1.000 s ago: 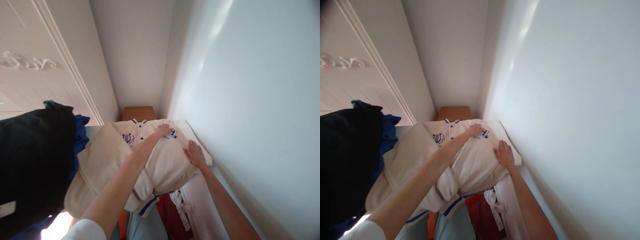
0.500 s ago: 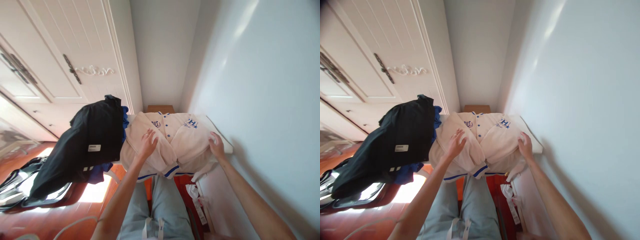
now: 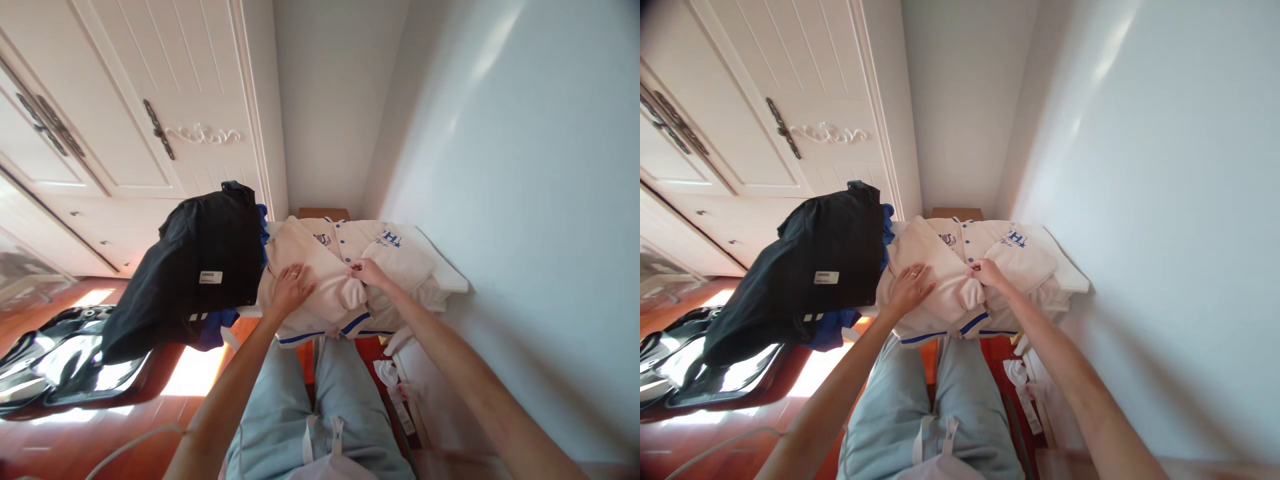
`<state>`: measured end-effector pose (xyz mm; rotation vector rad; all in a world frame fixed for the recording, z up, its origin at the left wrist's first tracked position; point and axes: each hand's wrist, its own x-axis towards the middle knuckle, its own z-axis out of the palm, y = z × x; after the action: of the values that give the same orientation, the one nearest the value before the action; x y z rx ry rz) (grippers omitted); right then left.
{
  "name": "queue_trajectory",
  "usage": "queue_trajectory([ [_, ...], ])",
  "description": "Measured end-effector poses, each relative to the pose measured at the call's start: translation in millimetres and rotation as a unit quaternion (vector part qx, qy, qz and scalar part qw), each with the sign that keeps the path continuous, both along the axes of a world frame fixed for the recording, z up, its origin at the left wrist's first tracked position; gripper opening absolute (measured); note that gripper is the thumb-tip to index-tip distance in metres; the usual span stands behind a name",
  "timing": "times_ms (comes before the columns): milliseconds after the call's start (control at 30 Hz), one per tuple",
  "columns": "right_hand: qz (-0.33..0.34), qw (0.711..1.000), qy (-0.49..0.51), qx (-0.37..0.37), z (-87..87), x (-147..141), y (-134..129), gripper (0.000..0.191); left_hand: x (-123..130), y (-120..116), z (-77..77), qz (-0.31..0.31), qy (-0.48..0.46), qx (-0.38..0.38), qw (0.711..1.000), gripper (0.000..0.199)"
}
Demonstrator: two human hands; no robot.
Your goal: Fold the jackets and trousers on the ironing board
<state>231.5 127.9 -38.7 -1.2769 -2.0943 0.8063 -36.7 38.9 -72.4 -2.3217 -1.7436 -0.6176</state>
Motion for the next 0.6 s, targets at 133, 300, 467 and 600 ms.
queue_trajectory([
  [133, -0.035, 0.999, 0.02, -0.021, -6.8, 7.1, 2.7, 0.023, 2.2, 1.0, -2.7, 0.004, -0.018, 0.007, 1.0, 0.058],
  [300, -0.066, 0.997, 0.035, 0.01, -9.0, 3.8, -12.2, 0.025, -3.3, -4.0, -1.8, 0.008, -0.067, 0.011, 0.998, 0.058],
  [467, -0.079, 0.988, -0.009, 0.133, -12.1, 8.8, -49.6, 0.051, 2.0, -48.4, -12.1, 0.158, -0.323, 0.084, 0.929, 0.048],
  [600, -0.099, 0.984, -0.087, 0.121, -17.8, 6.0, -64.7, 0.058, 47.2, -83.4, -34.1, 0.201, -0.595, -0.147, 0.764, 0.042],
])
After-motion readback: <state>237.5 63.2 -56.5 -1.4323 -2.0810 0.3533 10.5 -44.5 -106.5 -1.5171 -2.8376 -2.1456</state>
